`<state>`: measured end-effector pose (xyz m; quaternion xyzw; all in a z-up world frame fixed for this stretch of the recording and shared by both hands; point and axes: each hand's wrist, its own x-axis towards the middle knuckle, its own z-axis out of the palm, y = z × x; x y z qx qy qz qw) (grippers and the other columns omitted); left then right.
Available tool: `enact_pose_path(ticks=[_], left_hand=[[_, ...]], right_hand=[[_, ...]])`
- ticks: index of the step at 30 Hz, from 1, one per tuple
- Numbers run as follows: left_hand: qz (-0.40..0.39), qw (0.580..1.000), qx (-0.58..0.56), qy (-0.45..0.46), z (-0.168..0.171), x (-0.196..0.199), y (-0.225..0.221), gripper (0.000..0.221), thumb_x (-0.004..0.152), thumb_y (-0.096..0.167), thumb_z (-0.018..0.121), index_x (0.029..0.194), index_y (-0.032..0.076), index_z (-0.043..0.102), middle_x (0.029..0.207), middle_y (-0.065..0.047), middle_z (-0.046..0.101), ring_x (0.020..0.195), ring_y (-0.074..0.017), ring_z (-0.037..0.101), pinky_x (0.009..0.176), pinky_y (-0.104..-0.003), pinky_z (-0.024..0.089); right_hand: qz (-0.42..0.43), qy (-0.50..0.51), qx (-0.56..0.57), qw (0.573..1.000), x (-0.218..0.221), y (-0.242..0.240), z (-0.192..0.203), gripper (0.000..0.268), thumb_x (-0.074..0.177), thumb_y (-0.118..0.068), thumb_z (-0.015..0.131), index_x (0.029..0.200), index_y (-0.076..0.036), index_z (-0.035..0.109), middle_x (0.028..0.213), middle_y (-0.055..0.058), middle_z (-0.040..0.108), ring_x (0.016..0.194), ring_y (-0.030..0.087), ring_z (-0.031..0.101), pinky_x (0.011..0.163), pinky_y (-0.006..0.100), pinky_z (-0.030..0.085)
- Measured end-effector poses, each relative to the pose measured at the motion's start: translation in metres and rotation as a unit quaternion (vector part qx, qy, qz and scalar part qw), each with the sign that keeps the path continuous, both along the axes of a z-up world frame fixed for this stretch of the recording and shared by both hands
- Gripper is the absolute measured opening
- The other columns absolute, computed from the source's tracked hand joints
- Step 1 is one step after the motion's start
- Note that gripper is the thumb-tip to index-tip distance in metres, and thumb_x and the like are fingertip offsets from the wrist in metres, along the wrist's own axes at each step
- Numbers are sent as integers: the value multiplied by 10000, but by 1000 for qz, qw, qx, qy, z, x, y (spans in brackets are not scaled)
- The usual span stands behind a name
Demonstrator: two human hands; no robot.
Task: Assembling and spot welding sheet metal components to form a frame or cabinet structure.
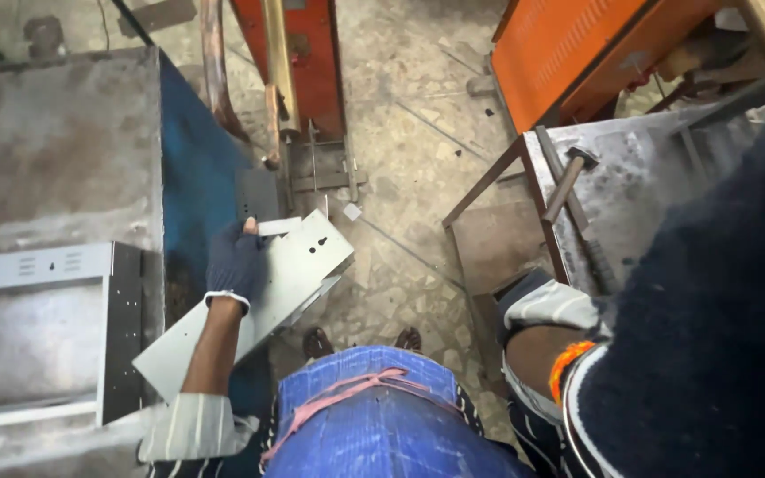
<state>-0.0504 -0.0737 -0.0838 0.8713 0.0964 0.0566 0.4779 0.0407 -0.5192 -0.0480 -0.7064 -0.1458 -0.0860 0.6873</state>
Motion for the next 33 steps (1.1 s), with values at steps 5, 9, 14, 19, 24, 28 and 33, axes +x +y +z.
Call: enact_pose_path(ticks=[5,9,14,19,24,28,33], left_hand=[[-23,999,27,-4,-12,5,-4,451,1052,333,533,828,-42,649,719,-203,619,676,-288,589,676,-437,448],[-22,999,14,18,-4,4,-12,448,1052,328,529,834,-48,641,698,-210,615,659,-304,571,670,-441,439],[-25,1000,-9,-6,-3,8,-14,424,1041,323,518,857,-35,651,694,-164,627,646,-249,579,649,-419,445],[0,1000,0,-16,6,1,-15,455,1067,319,515,839,-54,639,672,-155,583,641,-219,512,644,-408,425],[41,986,-157,-27,13,-4,-16,421,1072,313,508,857,-17,656,727,-25,585,686,-114,482,634,-334,410],[57,990,-128,-20,25,-7,-14,456,1096,302,506,807,-30,626,692,-21,566,672,-105,471,628,-320,399],[75,967,-232,-70,32,2,-8,356,1080,262,530,860,-1,627,752,26,581,696,-65,507,637,-266,436]], right_hand=[[-9,-2,4,1000,-41,45,100,275,987,-183,711,1222,-44,674,1143,76,724,1042,158,683,912,298,570],[-17,-10,16,1000,-92,89,184,250,993,-168,705,1212,-48,678,1126,70,727,1022,151,684,894,290,573],[-28,-17,40,999,-105,105,193,220,1001,-149,699,1199,-53,684,1105,62,729,997,141,685,871,279,578],[-27,-16,62,998,-111,119,195,191,1010,-130,692,1187,-59,690,1083,54,732,973,132,687,848,269,582],[-27,-27,68,997,-110,119,199,164,1018,-111,686,1175,-64,696,1062,45,735,948,122,688,825,259,587],[-15,-27,73,997,-95,137,138,149,1023,-100,682,1167,-67,700,1049,41,737,933,116,689,811,252,589],[92,153,-60,982,-61,165,-5,488,908,-255,757,1334,-84,593,1092,45,704,762,93,639,637,264,561]])
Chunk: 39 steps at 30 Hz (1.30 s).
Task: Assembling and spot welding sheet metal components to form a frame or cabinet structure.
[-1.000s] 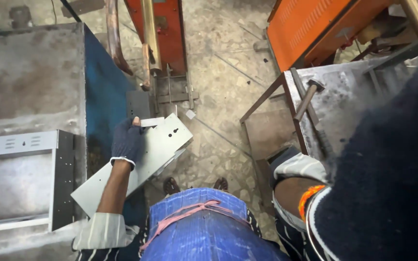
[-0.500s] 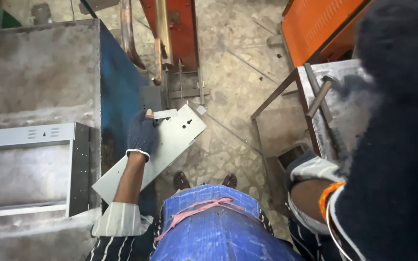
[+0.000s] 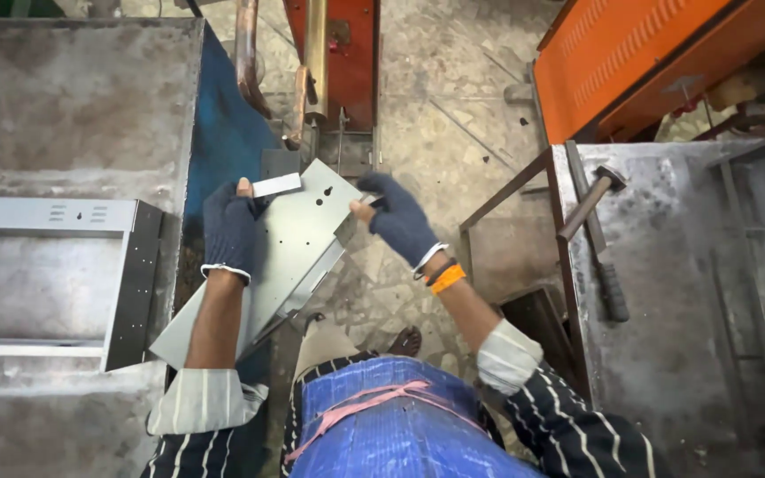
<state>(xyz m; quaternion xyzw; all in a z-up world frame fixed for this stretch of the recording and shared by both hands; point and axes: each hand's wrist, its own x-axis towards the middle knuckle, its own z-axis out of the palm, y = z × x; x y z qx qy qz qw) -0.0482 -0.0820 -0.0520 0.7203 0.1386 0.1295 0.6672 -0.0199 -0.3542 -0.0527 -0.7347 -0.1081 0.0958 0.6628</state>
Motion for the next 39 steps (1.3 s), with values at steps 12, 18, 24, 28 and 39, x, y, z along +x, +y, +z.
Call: enact_pose_path(ticks=[12,18,24,28,39], left_hand=[[-6,996,-90,5,16,28,17,319,1050,250,560,849,23,659,750,61,575,686,-51,498,644,-256,436],[-28,1000,2,14,30,8,19,409,1103,263,560,795,-7,573,724,38,459,707,-69,383,619,-293,340],[40,999,1,13,42,-11,19,372,1076,261,549,809,6,595,715,44,512,690,-80,411,624,-312,364],[78,992,100,0,45,-6,31,429,1108,260,555,785,-22,535,694,12,441,700,-93,373,610,-337,339],[-22,997,76,11,44,52,60,408,1082,276,612,801,-19,593,690,-33,485,658,-124,400,607,-345,357]], right_hand=[[-12,-62,-28,998,15,37,12,710,813,-298,837,1409,-80,519,1170,74,694,1012,152,691,837,317,592],[-15,-144,-58,988,4,36,-1,849,795,-306,906,1489,-71,479,1349,115,655,1180,184,666,1002,348,559],[13,-157,-45,986,-19,55,25,1092,659,-470,950,1531,-62,435,1375,117,627,1197,193,663,1030,355,575],[-12,-180,-53,982,-10,75,20,1172,619,-510,967,1543,-59,405,1451,129,559,1226,214,657,1031,355,587],[-39,-150,-84,984,28,90,39,1241,536,-426,1021,1555,-128,379,1496,91,530,1216,263,630,1008,349,569]])
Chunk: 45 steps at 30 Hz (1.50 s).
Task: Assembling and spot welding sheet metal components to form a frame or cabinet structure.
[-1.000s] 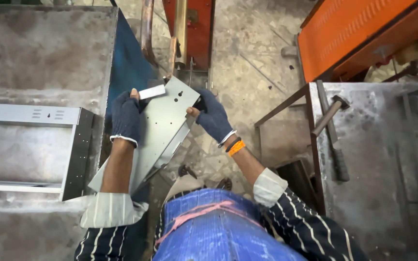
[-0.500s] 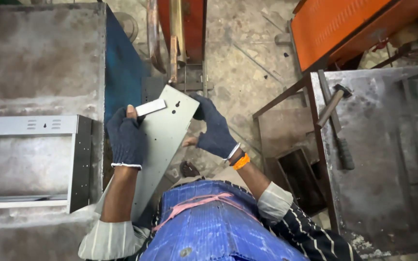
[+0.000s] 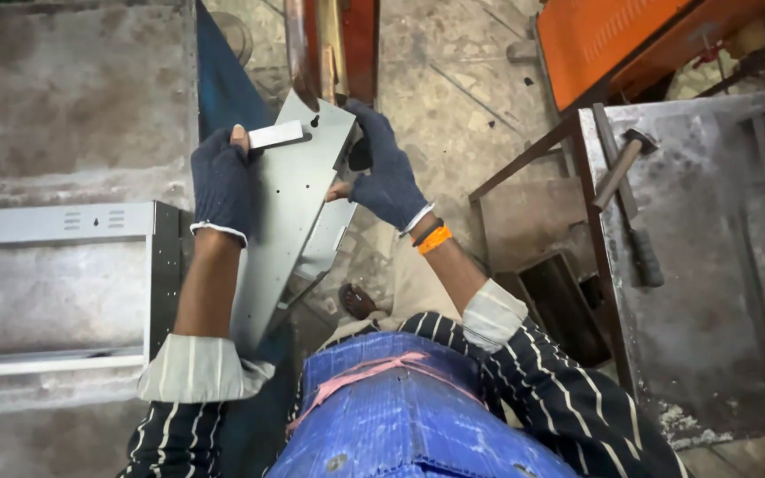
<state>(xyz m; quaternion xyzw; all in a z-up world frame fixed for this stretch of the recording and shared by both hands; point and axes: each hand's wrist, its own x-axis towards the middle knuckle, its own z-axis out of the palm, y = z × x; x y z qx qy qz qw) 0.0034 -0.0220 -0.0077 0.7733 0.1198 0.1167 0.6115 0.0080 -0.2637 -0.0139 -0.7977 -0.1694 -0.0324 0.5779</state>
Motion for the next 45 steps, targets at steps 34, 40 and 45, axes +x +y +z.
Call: enact_pose_path(ticks=[34,40,45], left_hand=[[-96,989,-103,49,6,-9,19,370,1039,327,661,821,28,651,729,71,534,677,-63,442,622,-265,367],[-186,980,44,63,31,-23,11,277,938,295,713,974,25,766,705,40,631,673,-57,524,609,-259,431],[-167,984,0,58,12,-16,10,339,889,244,820,1036,-54,748,786,-47,649,698,-108,538,618,-292,427]], right_hand=[[-95,-16,46,994,-26,10,-17,864,735,-357,958,1414,-77,502,1272,98,581,1117,192,612,924,314,574],[-8,109,127,986,-54,32,12,443,886,-261,829,1229,-42,652,882,21,652,801,107,602,722,282,532],[-93,-35,23,995,-53,37,-9,233,972,-232,784,1086,-47,700,872,20,684,786,66,621,694,260,529]])
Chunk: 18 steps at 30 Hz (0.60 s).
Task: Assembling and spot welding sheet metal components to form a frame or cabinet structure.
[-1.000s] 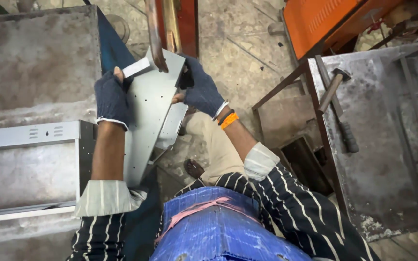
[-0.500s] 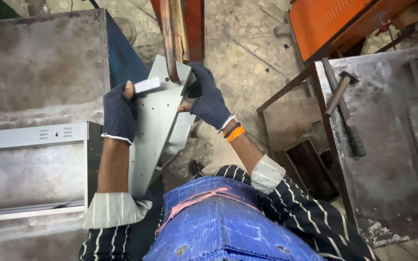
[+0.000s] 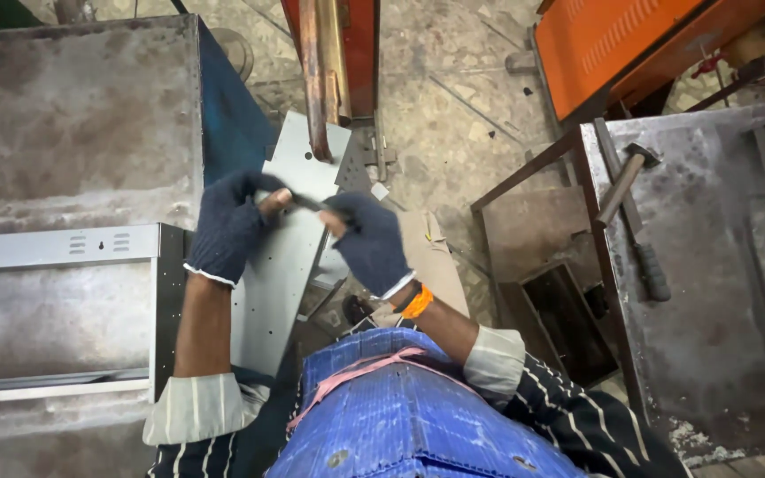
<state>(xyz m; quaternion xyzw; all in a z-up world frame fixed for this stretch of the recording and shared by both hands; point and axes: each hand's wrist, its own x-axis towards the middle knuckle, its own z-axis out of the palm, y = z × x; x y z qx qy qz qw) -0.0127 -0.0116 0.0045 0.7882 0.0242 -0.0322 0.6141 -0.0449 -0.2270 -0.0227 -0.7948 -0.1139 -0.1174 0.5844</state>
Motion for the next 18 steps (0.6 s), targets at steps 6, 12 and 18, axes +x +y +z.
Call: enact_pose_path(ticks=[6,12,18], left_hand=[[30,998,35,-52,26,8,-27,525,835,160,833,1299,-4,648,1058,-93,754,840,-114,680,743,-286,562],[40,999,9,-26,21,9,-30,485,830,149,834,1268,-1,688,1036,-92,769,826,-113,680,723,-283,560],[34,999,-2,0,27,11,-30,501,838,137,808,1314,27,695,1008,-54,757,766,-97,620,688,-277,531]], right_hand=[[-123,-13,181,976,30,-45,-1,151,1098,-170,645,1129,-26,611,903,18,631,818,76,584,721,270,507],[-78,-46,22,996,58,-53,8,140,1061,-99,589,1174,-60,663,937,59,767,835,102,724,737,272,573],[-58,-90,-18,994,66,-52,-4,174,1029,-38,608,1179,-72,691,1012,104,763,903,212,754,773,314,582]])
